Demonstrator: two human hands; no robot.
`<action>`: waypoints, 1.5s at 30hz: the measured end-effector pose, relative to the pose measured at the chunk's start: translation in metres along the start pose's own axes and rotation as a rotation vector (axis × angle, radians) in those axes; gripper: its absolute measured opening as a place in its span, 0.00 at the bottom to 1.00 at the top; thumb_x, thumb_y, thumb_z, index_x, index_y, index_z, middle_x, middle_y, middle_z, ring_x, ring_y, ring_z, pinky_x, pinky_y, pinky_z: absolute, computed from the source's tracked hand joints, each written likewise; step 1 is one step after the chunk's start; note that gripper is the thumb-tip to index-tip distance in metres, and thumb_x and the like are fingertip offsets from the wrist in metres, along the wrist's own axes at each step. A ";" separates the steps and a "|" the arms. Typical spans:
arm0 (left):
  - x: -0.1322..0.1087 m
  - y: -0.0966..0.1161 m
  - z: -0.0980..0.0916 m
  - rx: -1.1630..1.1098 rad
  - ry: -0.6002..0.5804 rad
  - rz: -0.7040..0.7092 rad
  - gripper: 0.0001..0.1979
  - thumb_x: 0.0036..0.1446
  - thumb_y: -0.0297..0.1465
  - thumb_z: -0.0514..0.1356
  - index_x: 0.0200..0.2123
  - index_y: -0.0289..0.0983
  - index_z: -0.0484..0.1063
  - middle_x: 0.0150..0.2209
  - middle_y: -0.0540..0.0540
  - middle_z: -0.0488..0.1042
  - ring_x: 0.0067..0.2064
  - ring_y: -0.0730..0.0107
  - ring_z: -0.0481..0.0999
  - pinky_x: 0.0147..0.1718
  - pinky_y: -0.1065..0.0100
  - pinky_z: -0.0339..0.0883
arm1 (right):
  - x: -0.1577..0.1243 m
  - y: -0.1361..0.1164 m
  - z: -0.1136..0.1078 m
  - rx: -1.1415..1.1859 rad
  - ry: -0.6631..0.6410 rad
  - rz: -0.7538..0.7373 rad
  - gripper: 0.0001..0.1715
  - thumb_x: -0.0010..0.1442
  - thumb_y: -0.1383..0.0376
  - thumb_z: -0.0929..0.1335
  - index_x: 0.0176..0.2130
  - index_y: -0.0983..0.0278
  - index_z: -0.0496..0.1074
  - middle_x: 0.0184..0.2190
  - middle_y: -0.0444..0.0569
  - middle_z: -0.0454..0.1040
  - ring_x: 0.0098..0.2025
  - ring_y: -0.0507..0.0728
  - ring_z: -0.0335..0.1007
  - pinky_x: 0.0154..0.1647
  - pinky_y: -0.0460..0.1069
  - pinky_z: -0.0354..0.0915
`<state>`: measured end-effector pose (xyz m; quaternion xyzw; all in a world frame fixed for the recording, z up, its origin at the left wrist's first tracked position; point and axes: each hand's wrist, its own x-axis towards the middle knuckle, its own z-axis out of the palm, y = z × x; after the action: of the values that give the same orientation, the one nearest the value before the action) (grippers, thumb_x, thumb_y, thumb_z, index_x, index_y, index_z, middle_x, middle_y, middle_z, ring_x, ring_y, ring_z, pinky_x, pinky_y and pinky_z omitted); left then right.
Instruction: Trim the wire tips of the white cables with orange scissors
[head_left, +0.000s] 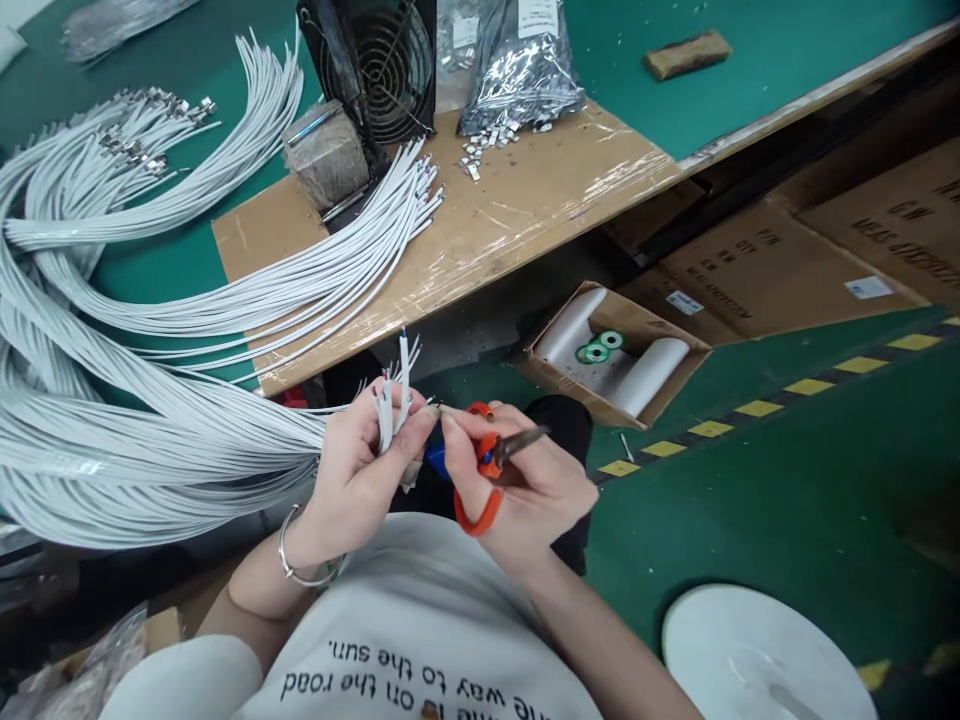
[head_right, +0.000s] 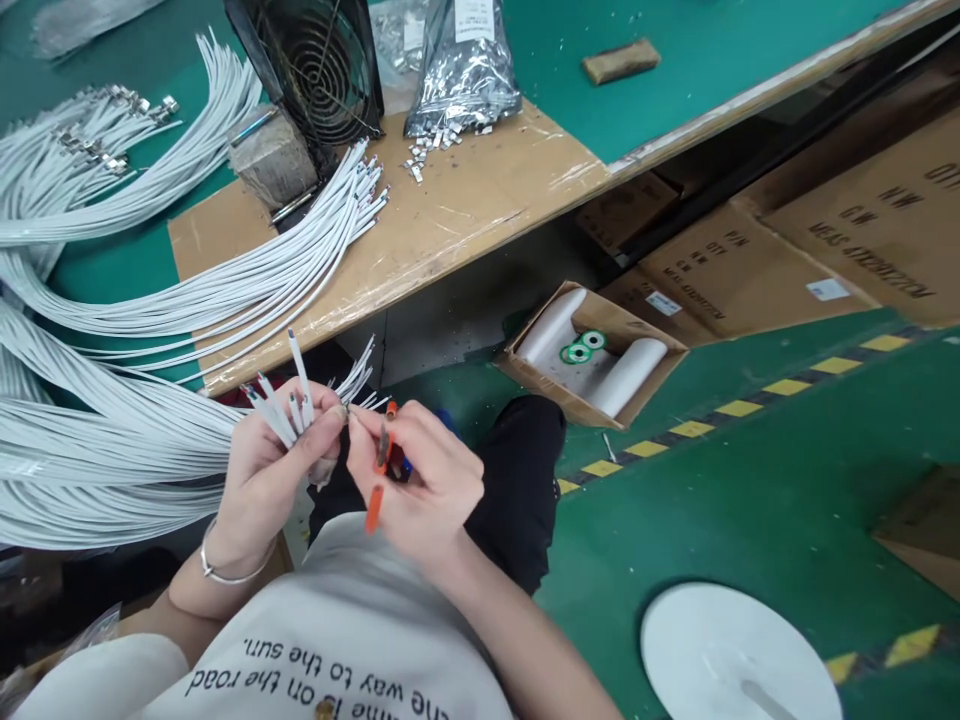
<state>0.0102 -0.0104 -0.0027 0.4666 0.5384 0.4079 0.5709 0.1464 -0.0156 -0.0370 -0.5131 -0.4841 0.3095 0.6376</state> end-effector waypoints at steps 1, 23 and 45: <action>0.001 0.000 0.000 -0.031 -0.002 -0.011 0.13 0.71 0.39 0.68 0.37 0.39 0.72 0.23 0.56 0.67 0.22 0.78 0.62 0.21 0.74 0.57 | 0.000 0.000 0.000 0.021 -0.023 0.054 0.09 0.62 0.70 0.75 0.31 0.59 0.85 0.20 0.42 0.72 0.21 0.51 0.64 0.21 0.49 0.63; 0.004 0.008 0.005 -0.125 0.026 -0.067 0.11 0.67 0.38 0.69 0.36 0.38 0.78 0.22 0.54 0.71 0.20 0.76 0.66 0.21 0.73 0.65 | 0.017 0.001 -0.022 0.031 -0.077 0.149 0.07 0.62 0.67 0.76 0.34 0.56 0.88 0.23 0.44 0.80 0.25 0.54 0.73 0.26 0.51 0.71; 0.006 0.013 -0.004 -0.035 -0.081 -0.016 0.10 0.62 0.31 0.69 0.27 0.37 0.79 0.19 0.55 0.62 0.22 0.78 0.54 0.22 0.69 0.49 | 0.033 -0.004 -0.041 0.062 -0.389 0.031 0.09 0.59 0.71 0.80 0.36 0.55 0.90 0.24 0.43 0.78 0.24 0.51 0.65 0.23 0.49 0.63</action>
<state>0.0075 -0.0013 0.0090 0.4686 0.5112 0.3934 0.6036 0.1961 -0.0015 -0.0236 -0.4313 -0.5805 0.4272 0.5426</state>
